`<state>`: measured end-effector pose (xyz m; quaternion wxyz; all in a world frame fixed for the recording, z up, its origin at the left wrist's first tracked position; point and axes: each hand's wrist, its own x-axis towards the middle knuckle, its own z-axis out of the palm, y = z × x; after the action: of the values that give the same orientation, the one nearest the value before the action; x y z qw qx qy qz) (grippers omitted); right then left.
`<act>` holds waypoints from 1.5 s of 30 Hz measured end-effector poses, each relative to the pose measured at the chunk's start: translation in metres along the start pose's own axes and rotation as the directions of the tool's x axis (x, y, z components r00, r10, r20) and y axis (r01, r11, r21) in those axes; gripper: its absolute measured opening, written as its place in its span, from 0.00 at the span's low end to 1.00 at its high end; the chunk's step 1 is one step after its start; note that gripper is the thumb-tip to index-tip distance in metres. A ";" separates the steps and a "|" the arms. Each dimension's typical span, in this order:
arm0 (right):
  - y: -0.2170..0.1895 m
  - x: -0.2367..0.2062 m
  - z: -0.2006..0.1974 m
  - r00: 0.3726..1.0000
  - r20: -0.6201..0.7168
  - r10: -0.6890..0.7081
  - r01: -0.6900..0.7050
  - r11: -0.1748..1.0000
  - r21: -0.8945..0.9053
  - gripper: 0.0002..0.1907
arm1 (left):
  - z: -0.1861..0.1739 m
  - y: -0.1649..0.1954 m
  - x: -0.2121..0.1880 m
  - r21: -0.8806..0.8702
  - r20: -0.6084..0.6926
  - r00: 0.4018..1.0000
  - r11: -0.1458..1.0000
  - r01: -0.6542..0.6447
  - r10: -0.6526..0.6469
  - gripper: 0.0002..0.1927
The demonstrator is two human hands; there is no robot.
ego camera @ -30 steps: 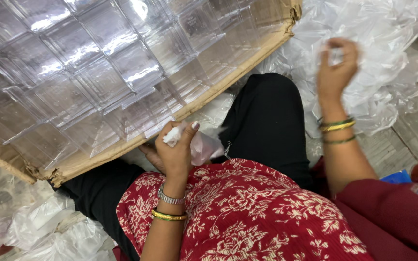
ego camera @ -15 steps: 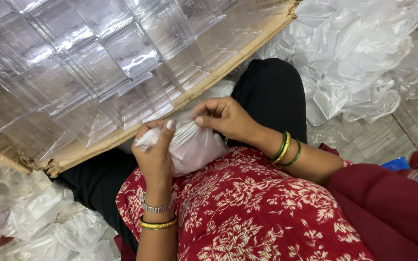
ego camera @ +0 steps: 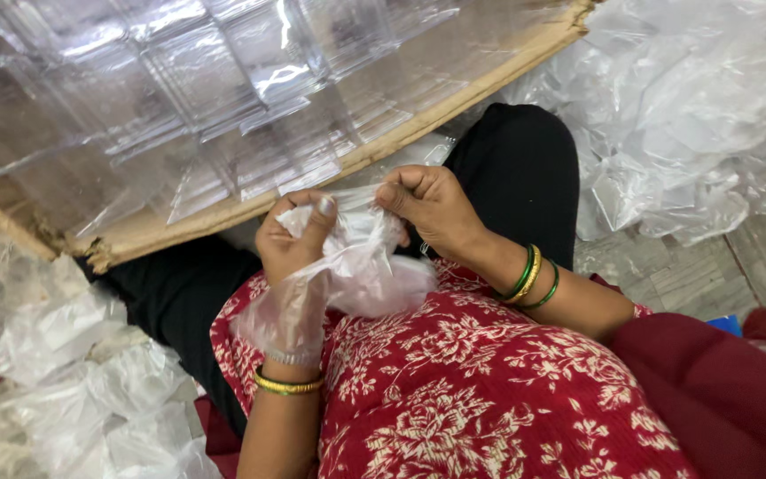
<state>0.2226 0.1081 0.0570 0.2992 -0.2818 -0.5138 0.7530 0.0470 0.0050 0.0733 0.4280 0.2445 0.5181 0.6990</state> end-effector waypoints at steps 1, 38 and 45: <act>0.006 0.001 0.001 0.999 0.038 -0.015 0.015 1.000 -0.001 0.14 | -0.003 0.000 -0.001 -0.047 0.021 1.000 0.999 0.015 -0.014 0.07; 0.020 0.136 0.014 0.968 -0.117 -0.220 0.175 0.934 -0.311 0.12 | -0.051 -0.025 0.101 0.301 -0.103 0.940 0.911 -0.282 0.326 0.09; -0.003 0.081 0.009 0.995 0.053 -0.080 0.069 0.981 0.179 0.21 | -0.042 -0.019 0.060 -0.053 -0.104 0.994 0.998 -0.040 0.034 0.09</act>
<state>0.1622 0.1635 0.0531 0.3356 -0.2120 -0.4639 0.7920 -0.0103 0.0364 0.0349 0.3944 0.2059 0.5152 0.7325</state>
